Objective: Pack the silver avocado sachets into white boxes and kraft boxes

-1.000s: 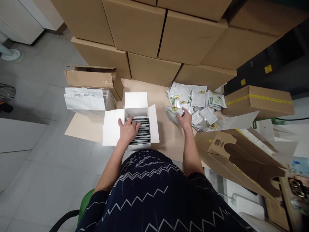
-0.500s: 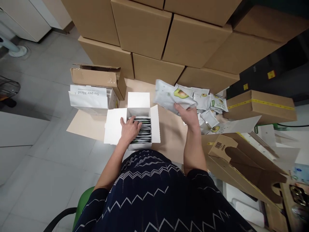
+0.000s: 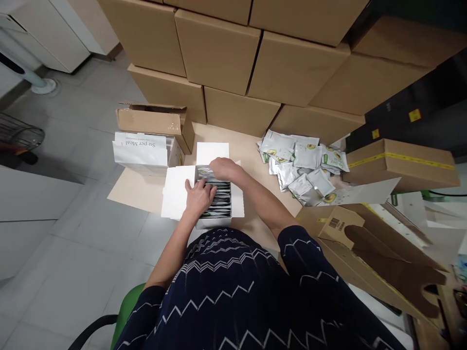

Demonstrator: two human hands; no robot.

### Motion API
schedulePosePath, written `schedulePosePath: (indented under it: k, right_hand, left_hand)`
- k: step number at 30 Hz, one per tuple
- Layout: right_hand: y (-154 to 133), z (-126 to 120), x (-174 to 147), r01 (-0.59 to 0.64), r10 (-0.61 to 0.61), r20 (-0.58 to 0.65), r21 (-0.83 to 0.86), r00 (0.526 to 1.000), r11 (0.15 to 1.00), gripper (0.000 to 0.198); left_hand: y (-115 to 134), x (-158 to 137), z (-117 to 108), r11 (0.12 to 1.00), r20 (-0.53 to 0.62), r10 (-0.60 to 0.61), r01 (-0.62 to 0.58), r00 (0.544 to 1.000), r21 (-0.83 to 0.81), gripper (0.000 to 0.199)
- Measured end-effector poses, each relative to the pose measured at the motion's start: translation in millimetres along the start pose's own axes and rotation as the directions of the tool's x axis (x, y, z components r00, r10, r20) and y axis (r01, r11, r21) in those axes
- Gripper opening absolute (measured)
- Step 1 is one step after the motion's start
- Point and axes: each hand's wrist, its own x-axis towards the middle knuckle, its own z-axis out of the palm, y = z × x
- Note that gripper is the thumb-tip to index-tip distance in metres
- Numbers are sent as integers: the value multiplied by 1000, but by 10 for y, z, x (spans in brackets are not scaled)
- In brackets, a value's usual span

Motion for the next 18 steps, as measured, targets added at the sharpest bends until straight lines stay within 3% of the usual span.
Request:
schedulePosePath:
  k: [3, 8, 18]
  right_hand:
    - [21, 88, 165, 10, -10, 18, 1, 1000, 1000, 30]
    - [96, 281, 356, -1, -8, 161, 54, 987, 999, 31]
    - [116, 496, 535, 43, -49, 201, 36, 978, 998, 24]
  left_hand:
    - [-5, -1, 5, 1000, -7, 1, -1, 1000, -4, 48]
    - [-9, -1, 6, 1000, -6, -5, 5, 1000, -20, 46]
    - [-3, 14, -27, 1000, 3, -6, 6, 1000, -10, 47]
